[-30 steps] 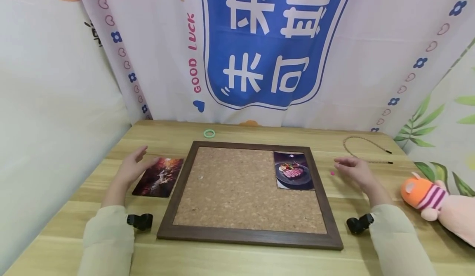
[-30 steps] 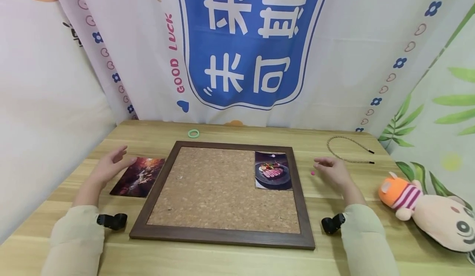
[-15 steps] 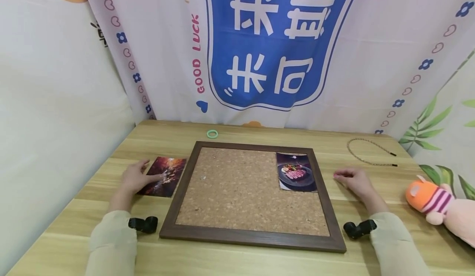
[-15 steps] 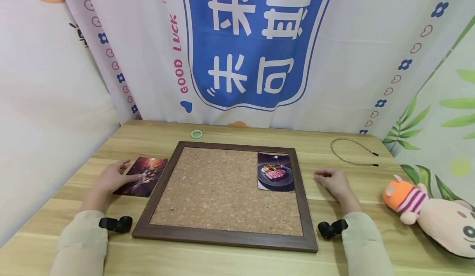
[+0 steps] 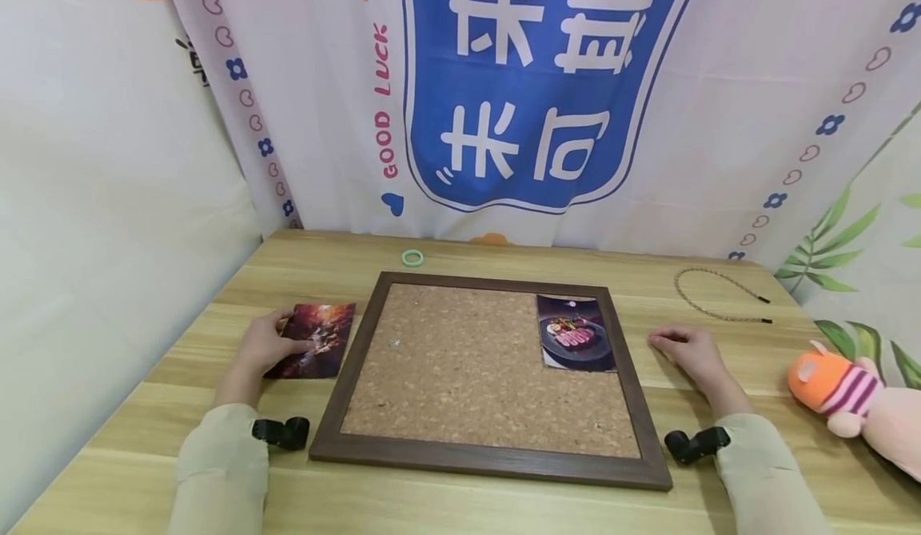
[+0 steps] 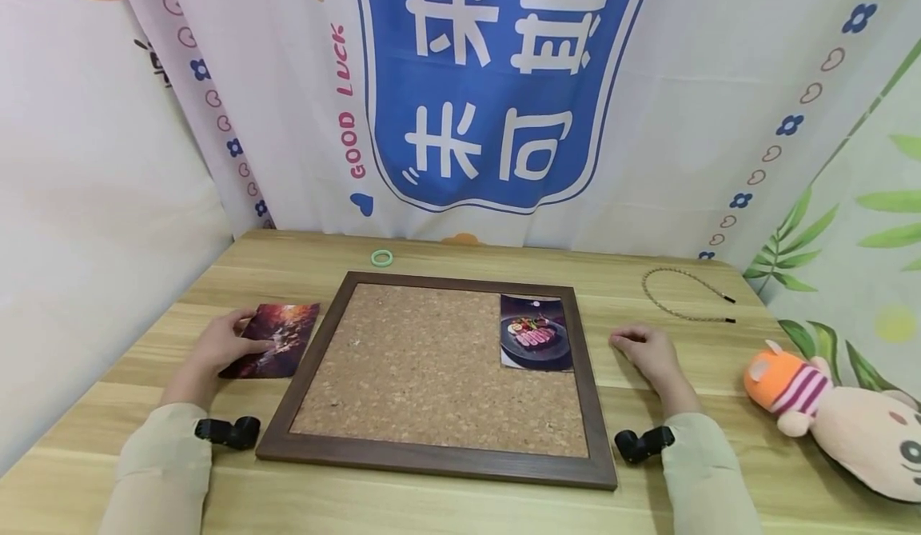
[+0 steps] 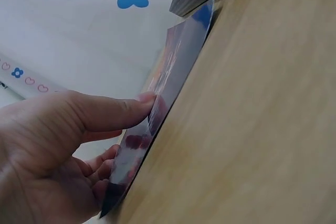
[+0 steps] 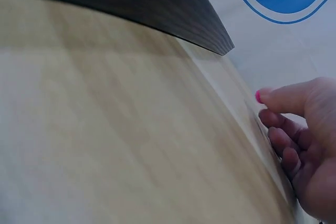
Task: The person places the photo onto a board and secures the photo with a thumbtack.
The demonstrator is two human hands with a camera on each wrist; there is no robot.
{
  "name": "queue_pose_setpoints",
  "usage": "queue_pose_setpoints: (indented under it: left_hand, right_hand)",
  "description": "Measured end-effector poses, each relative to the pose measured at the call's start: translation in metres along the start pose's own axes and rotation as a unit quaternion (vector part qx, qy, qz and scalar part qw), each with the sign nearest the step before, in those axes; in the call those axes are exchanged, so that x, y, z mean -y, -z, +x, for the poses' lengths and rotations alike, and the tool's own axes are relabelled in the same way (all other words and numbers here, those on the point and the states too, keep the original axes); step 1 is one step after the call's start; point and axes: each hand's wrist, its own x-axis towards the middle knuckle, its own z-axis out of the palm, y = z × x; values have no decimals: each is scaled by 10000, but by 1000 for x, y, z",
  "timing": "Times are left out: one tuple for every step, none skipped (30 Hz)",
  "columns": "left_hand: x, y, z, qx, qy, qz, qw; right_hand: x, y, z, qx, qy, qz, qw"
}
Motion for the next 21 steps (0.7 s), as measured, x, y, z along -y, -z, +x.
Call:
queue_pose_setpoints:
  left_hand:
    - [0, 0, 0, 6, 41, -36, 10000]
    - [-1, 1, -1, 13, 86, -93, 9999]
    - [-2, 1, -2, 0, 131, -140, 9998]
    - [-2, 1, -2, -26, 169, -175, 9997]
    - [-3, 1, -3, -55, 206, -177, 9996]
    - [-4, 1, -3, -84, 243, -187, 9995]
    - [-5, 1, -3, -129, 259, -190, 9994]
    - [-5, 1, -4, -169, 275, -204, 9993]
    - [-6, 0, -4, -212, 279, -184, 9992]
    - [-6, 0, -4, -248, 270, -179, 9992]
    - [-6, 0, -5, -268, 257, -178, 9992]
    - [-6, 0, -5, -284, 257, -184, 9991]
    - [-5, 0, -5, -309, 254, -181, 9990]
    - [-5, 0, -5, -326, 253, -180, 9990]
    - [-4, 1, -5, -347, 266, -188, 9989]
    - [-2, 1, -5, -364, 284, -222, 9987]
    - [-1, 1, -5, -392, 291, -262, 9985]
    - [0, 2, -5, -436, 285, -306, 9982]
    - [2, 2, -5, -496, 268, -393, 9976]
    - [3, 3, -5, -559, 249, -510, 9968]
    - [5, 3, -6, -615, 255, -647, 9957]
  right_hand:
    - [0, 0, 0, -14, -61, 61, 10000]
    - [0, 1, 0, -17, -116, 171, 9998]
    - [0, 1, 0, -16, -171, 349, 9992]
    - [0, 2, 0, -7, -225, 547, 9982]
    - [0, 2, -1, 7, -274, 791, 9965]
    - [0, 3, -1, 15, -303, 1015, 9944]
    - [0, 4, -1, 29, -318, 1247, 9917]
    - [0, 4, -1, 36, -348, 1468, 9885]
    - [1, 5, -1, 37, -385, 1648, 9856]
    - [1, 6, -1, 34, -414, 1750, 9837]
    - [1, 6, -1, 32, -436, 1821, 9823]
    - [2, 7, -1, 30, -455, 1856, 9816]
    - [2, 7, -1, 37, -484, 1922, 9801]
    - [3, 8, -1, 47, -496, 1971, 9791]
    - [4, 8, -1, 57, -505, 2027, 9779]
    - [4, 8, -1, 68, -513, 2074, 9769]
    - [5, 9, -1, 70, -519, 2140, 9754]
    - [6, 9, -1, 79, -536, 2224, 9734]
    - [7, 9, -1, 85, -570, 2351, 9703]
    - [7, 10, -1, 80, -603, 2425, 9682]
    - [8, 11, -2, 80, -649, 2508, 9658]
